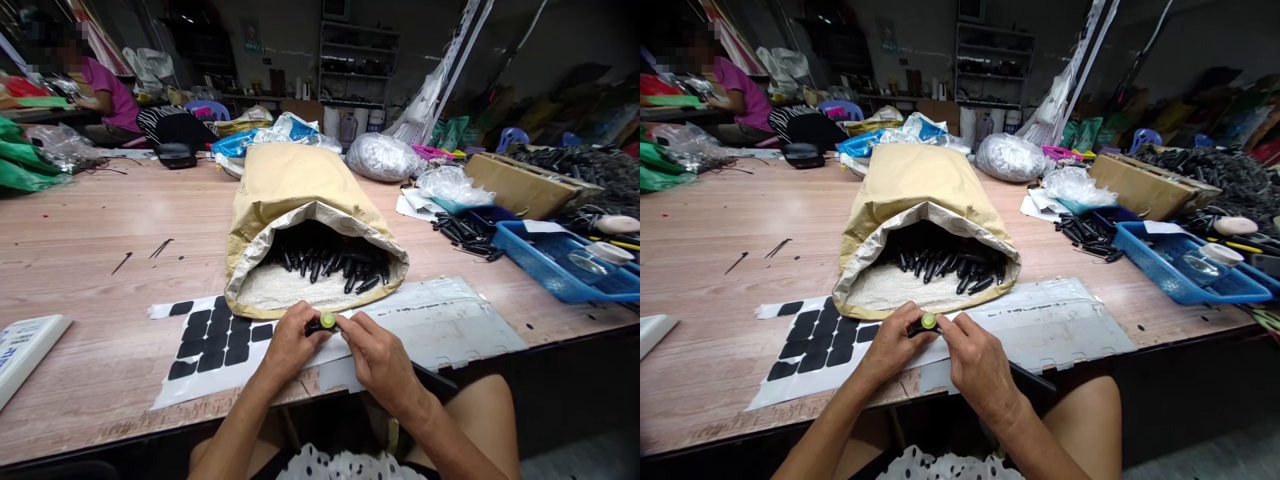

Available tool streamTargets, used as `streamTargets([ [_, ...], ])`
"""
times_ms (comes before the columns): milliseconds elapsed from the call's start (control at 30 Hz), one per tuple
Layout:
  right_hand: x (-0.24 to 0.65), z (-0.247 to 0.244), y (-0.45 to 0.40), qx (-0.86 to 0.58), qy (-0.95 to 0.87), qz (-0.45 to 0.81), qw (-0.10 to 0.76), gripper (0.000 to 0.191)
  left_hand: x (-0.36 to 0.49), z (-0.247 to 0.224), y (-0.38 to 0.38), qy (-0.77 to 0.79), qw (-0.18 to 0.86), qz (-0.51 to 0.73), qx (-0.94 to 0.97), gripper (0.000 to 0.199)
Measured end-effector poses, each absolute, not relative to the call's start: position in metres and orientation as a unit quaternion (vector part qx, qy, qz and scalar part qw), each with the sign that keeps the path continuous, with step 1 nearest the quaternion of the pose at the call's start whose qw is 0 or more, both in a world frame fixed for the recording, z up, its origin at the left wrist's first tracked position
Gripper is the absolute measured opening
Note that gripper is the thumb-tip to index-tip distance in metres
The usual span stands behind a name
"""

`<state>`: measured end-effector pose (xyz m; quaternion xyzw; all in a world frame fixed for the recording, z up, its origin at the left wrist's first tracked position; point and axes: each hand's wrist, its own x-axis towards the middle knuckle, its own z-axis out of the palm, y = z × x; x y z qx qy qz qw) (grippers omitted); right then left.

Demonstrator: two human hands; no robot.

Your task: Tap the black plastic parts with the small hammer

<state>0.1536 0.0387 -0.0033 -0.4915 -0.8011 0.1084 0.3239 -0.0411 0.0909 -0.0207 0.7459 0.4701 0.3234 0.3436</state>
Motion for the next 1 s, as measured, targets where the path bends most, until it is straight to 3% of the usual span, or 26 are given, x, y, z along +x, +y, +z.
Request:
streamTargets([
  [100, 0.159, 0.001, 0.036, -0.490, -0.784, 0.104, 0.365, 0.047, -0.041, -0.021, 0.091, 0.478, 0.337, 0.320, 0.745, 0.005],
  [300, 0.166, -0.003, 0.034, -0.509, -0.795, 0.089, 0.319, 0.048, -0.040, -0.021, 0.091, 0.484, 0.329, 0.317, 0.746, 0.008],
  [500, 0.184, 0.000, 0.048, -0.519, -0.772, 0.054, 0.364, 0.040, -0.039, -0.018, 0.088, 0.496, 0.318, 0.312, 0.746, 0.011],
  [767, 0.212, -0.021, 0.079, -0.550, -0.782, -0.044, 0.290, 0.032, -0.041, -0.015, 0.090, 0.492, 0.335, 0.300, 0.746, 0.010],
  [1000, 0.210, -0.031, 0.080, -0.565, -0.774, -0.039, 0.282, 0.031, -0.043, -0.014, 0.090, 0.481, 0.326, 0.293, 0.759, 0.014],
])
